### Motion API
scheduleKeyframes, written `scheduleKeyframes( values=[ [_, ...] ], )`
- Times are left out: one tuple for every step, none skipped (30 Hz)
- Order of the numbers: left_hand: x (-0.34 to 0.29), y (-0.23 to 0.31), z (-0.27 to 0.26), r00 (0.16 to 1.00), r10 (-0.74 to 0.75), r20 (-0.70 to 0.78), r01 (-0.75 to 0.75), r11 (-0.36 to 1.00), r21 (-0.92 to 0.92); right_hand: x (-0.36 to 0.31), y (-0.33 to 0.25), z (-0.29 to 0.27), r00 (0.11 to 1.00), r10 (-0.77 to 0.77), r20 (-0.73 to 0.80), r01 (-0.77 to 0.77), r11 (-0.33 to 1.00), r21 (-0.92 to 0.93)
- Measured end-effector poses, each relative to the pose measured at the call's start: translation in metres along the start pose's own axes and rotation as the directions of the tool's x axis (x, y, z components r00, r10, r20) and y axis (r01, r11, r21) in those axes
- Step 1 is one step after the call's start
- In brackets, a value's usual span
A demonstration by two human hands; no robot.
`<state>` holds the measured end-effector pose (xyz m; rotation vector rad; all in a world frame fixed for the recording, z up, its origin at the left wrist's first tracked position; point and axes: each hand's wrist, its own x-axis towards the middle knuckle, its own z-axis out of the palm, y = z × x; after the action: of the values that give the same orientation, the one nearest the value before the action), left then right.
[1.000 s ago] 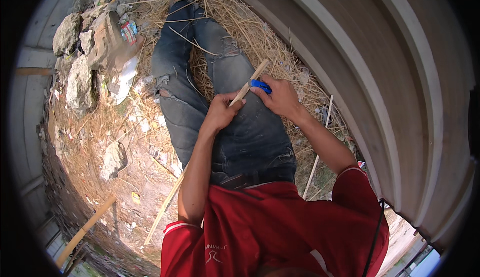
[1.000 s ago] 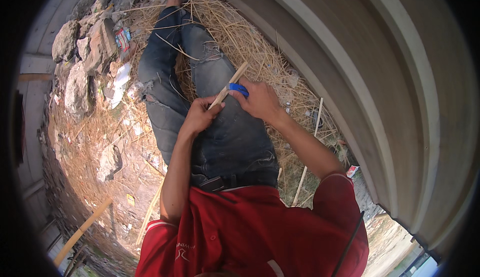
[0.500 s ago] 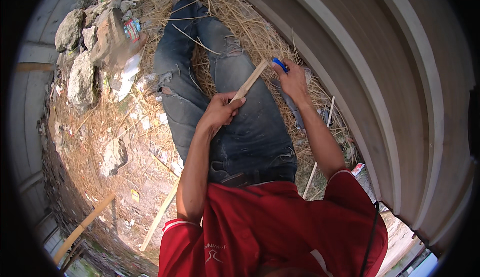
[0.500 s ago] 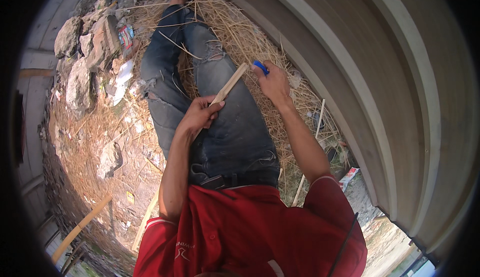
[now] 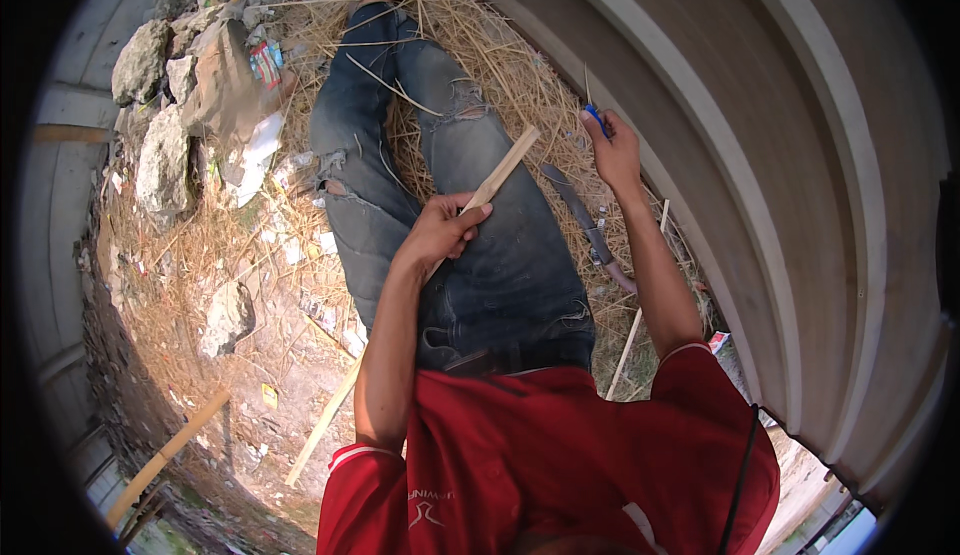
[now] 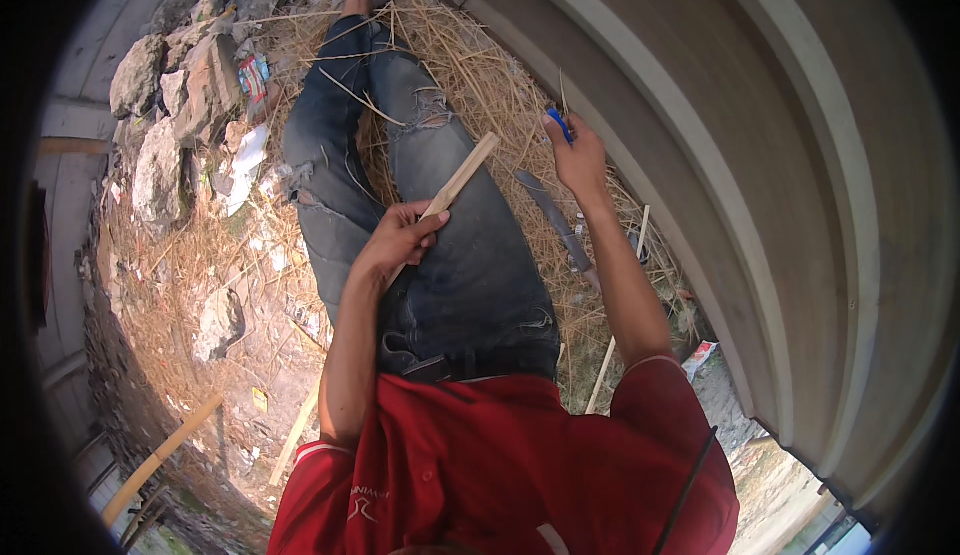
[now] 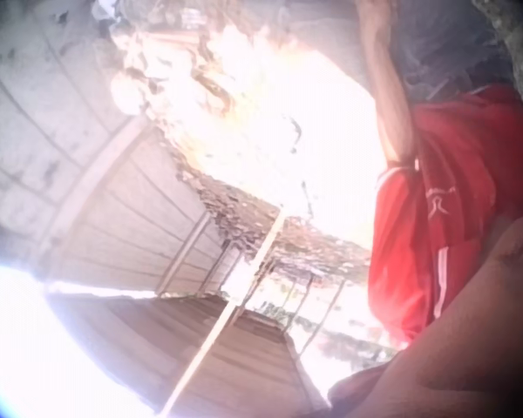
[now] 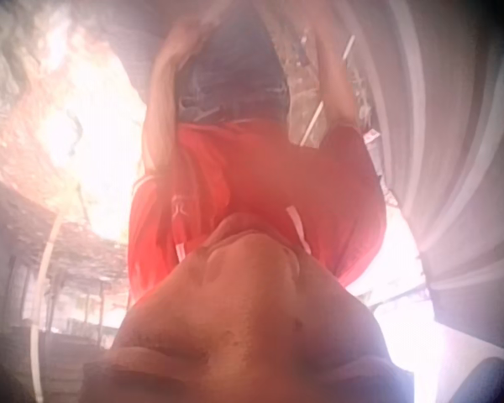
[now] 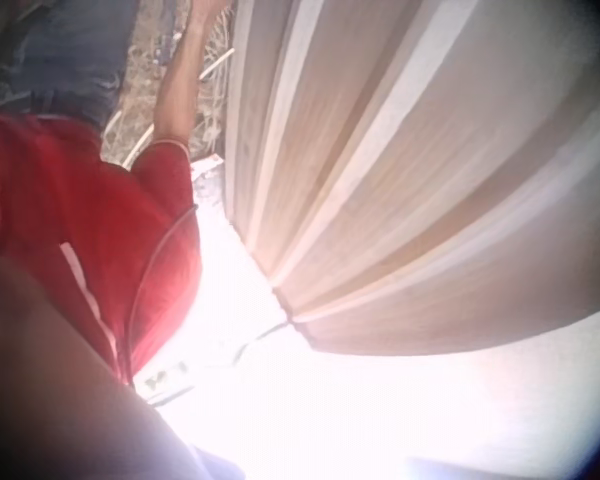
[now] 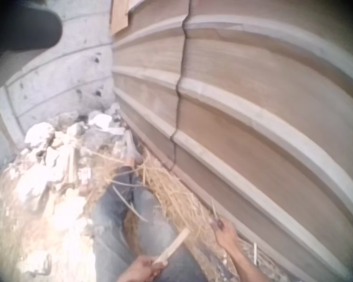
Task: The person sits inside a large concrete pipe and uses a blue utility knife to shave thin strips off a long wooden stick. They hold the stick with their left hand and scrape the blade along its length with their right hand, creating wood shavings that fall onto the debris below.
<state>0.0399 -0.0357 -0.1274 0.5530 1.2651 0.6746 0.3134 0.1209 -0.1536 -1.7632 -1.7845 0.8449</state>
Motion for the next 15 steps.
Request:
scheduleKeyframes(
  values=[
    [0.0, 0.001, 0.001, 1.0, -0.002, -0.001, 0.002, 1.0, 0.006, -0.004, 0.001, 0.002, 0.998, -0.035, 0.05, 0.033, 0.999, 0.04],
    [0.0, -0.003, 0.001, 1.0, -0.009, -0.005, 0.009, 1.0, 0.001, -0.023, -0.018, 0.002, 0.992, -0.065, 0.11, 0.056, 0.995, 0.08],
    [0.001, -0.003, 0.0, 1.0, -0.008, -0.009, 0.008, 1.0, 0.0, -0.037, -0.031, 0.003, 0.982, -0.101, 0.162, 0.082, 0.989, 0.122],
    [0.003, -0.002, 0.0, 1.0, -0.004, -0.01, 0.004, 1.0, 0.003, -0.045, -0.035, 0.006, 0.976, -0.109, 0.189, 0.079, 0.984, 0.158],
    [0.003, -0.002, 0.0, 1.0, -0.004, -0.005, 0.004, 1.0, -0.001, -0.053, -0.038, 0.01, 0.969, -0.117, 0.218, 0.073, 0.977, 0.198],
    [0.002, -0.001, 0.0, 1.0, -0.004, 0.0, 0.004, 1.0, -0.005, -0.057, -0.04, 0.013, 0.961, -0.127, 0.246, 0.067, 0.969, 0.238],
    [0.001, -0.001, 0.0, 1.0, -0.004, 0.005, 0.004, 1.0, -0.009, -0.058, -0.039, 0.017, 0.963, -0.116, 0.243, 0.055, 0.968, 0.245],
    [0.001, 0.0, 0.0, 1.0, -0.006, 0.005, 0.006, 1.0, -0.009, -0.058, -0.038, 0.021, 0.965, -0.106, 0.238, 0.044, 0.967, 0.251],
    [0.0, 0.002, 0.001, 1.0, -0.008, 0.004, 0.008, 1.0, -0.008, -0.058, -0.038, 0.024, 0.968, -0.096, 0.233, 0.033, 0.966, 0.257],
    [-0.001, 0.003, 0.001, 1.0, -0.01, 0.004, 0.01, 1.0, -0.008, -0.059, -0.038, 0.027, 0.968, -0.128, 0.216, 0.071, 0.964, 0.255],
    [-0.001, 0.002, 0.001, 1.0, -0.006, 0.004, 0.006, 1.0, -0.002, -0.061, -0.04, 0.029, 0.966, -0.163, 0.201, 0.109, 0.962, 0.251],
    [0.001, 0.0, 0.0, 1.0, -0.003, 0.003, 0.003, 1.0, 0.004, -0.062, -0.042, 0.031, 0.962, -0.197, 0.187, 0.148, 0.958, 0.247],
    [0.001, -0.001, 0.0, 1.0, 0.001, 0.002, -0.001, 1.0, 0.009, -0.063, -0.044, 0.03, 0.949, -0.203, 0.24, 0.152, 0.965, 0.215],
    [0.002, -0.001, -0.001, 1.0, 0.001, 0.01, -0.001, 1.0, 0.002, -0.065, -0.047, 0.029, 0.934, -0.205, 0.293, 0.156, 0.971, 0.181],
    [0.002, -0.001, -0.001, 1.0, 0.001, 0.018, -0.001, 1.0, -0.006, -0.067, -0.049, 0.028, 0.916, -0.204, 0.344, 0.162, 0.976, 0.147]
  ],
)
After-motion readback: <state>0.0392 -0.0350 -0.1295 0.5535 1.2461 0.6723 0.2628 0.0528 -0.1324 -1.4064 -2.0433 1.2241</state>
